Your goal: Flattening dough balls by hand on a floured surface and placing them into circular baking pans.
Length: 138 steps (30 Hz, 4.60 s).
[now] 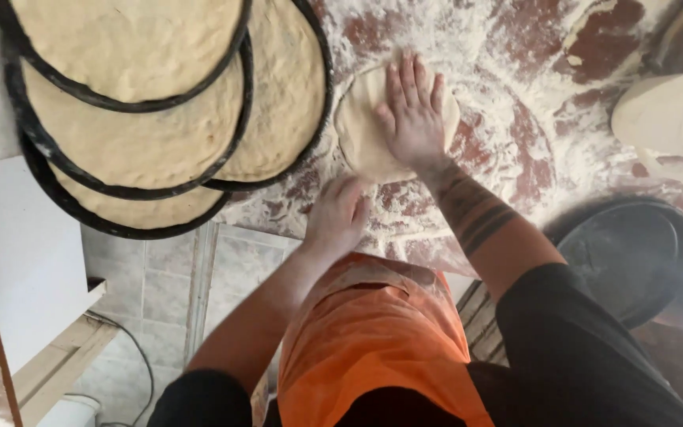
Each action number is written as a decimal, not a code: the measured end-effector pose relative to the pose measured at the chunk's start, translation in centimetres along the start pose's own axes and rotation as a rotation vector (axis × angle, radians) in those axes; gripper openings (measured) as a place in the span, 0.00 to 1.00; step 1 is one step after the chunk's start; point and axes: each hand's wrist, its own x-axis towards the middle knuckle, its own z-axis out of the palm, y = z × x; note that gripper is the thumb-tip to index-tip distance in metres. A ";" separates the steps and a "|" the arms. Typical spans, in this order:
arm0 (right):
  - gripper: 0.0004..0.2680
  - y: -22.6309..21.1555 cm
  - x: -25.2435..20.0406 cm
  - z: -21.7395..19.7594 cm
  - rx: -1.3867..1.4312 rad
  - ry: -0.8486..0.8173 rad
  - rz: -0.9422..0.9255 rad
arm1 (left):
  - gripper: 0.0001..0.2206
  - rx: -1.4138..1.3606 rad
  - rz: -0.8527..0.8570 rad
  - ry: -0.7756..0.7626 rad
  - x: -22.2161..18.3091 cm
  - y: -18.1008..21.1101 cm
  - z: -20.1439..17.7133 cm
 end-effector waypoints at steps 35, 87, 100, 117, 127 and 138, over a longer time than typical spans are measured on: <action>0.20 4.6 -16.4 0.2 0.780 0.547 0.184 | 0.30 0.855 0.342 -0.357 18.4 2.9 3.0; 0.30 11.9 -12.7 1.4 0.171 0.181 0.278 | 0.32 0.900 0.710 0.165 15.1 2.2 15.1; 0.31 12.3 -15.8 4.8 -0.021 0.467 0.174 | 0.31 0.872 0.703 0.148 11.5 1.8 16.9; 0.18 12.1 -23.2 0.9 0.816 0.816 0.427 | 0.31 0.879 0.701 -0.341 7.2 7.8 19.0; 0.26 12.7 -12.4 -0.4 0.419 0.093 0.268 | 0.29 0.933 0.359 -0.259 13.8 10.0 13.0; 0.31 16.2 -14.7 -0.6 0.129 -0.013 0.145 | 0.33 0.631 0.449 -0.504 16.6 5.3 11.7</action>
